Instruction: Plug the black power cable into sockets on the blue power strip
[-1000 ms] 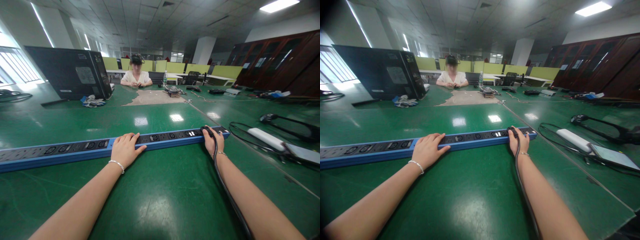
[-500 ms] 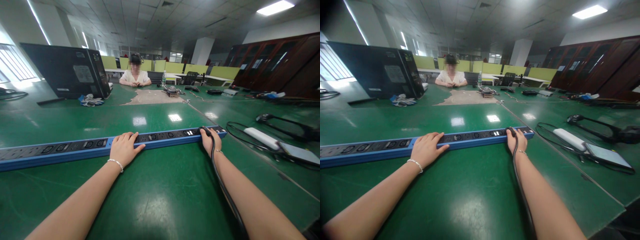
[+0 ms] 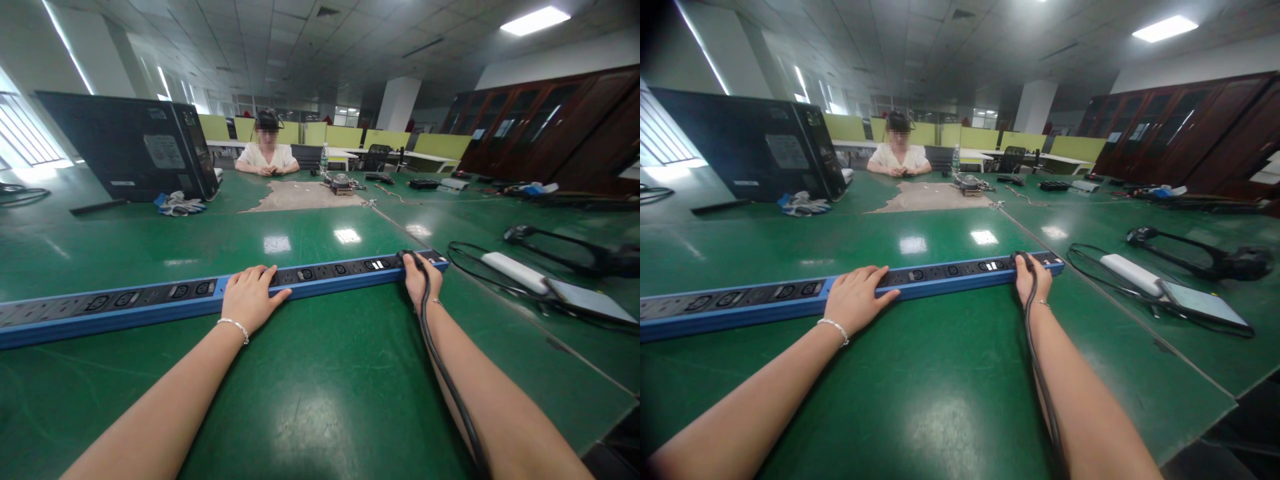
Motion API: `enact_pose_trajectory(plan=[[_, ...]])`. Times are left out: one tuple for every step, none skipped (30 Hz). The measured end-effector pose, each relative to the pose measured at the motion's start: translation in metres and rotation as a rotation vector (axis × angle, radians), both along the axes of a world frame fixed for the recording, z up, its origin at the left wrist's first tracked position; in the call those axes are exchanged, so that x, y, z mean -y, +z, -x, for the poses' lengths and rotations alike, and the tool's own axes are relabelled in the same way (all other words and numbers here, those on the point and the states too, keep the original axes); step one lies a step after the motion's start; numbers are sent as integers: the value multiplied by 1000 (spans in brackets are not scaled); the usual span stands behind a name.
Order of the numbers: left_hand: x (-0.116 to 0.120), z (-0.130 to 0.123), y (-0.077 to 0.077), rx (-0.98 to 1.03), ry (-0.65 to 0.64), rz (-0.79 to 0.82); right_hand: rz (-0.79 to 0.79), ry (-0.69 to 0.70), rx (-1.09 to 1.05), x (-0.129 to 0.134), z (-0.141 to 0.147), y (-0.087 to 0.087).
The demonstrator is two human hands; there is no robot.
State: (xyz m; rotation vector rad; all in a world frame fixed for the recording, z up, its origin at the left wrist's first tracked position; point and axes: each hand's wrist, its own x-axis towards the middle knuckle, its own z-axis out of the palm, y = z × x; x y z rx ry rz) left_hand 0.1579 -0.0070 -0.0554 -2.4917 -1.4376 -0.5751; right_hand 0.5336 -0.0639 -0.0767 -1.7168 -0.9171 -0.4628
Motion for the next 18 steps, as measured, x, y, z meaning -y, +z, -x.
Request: enact_pose_trajectory(plan=[[0, 0, 0, -1, 2, 3, -93, -32, -50, 1, 2, 4], [0, 0, -1, -2, 2, 1, -170, -56, -95, 1, 6, 9], [-1, 0, -1, -2, 2, -3, -211, -51, -119, 2, 11, 13], [-1, 0, -1, -2, 0, -9, -200, -6, -115, 3, 18, 17], [-1, 0, -2, -2, -1, -14, -161, 56, -105, 4, 25, 20], [-1, 0, -2, -2, -2, -15, -111, 122, -101, 4, 33, 22], [-1, 0, -1, -4, -2, -13, -67, 184, -104, 3, 41, 23], [-1, 0, -1, -6, 0, -9, -23, 238, -103, 2, 49, 24], [-1, 0, -1, -8, 2, -7, 24, 287, -102, 1, 56, 24], [-1, 0, -1, -10, 2, -7, 75, 332, -100, -1, 63, 23], [0, 0, 0, -11, 1, -8, 128, 369, -96, -3, 68, 23], [0, 0, 0, -10, -1, -12, 176, 396, -92, -4, 72, 23], [0, 0, 0, -8, -3, -16, 214, 414, -87, -5, 75, 22], [0, 0, 0, -6, -4, -19, 238, 422, -76, -6, 77, 22], [0, 0, 0, -4, -3, -19, 249, 423, -61, -6, 79, 22], [0, 0, -1, -3, -2, -17, 253, 420, -43, -6, 80, 22], [0, 0, -1, -2, -2, -15, 253, 416, -22, -6, 81, 22], [0, 0, -1, -1, -3, -14, 256, 412, -1, -6, 82, 23]])
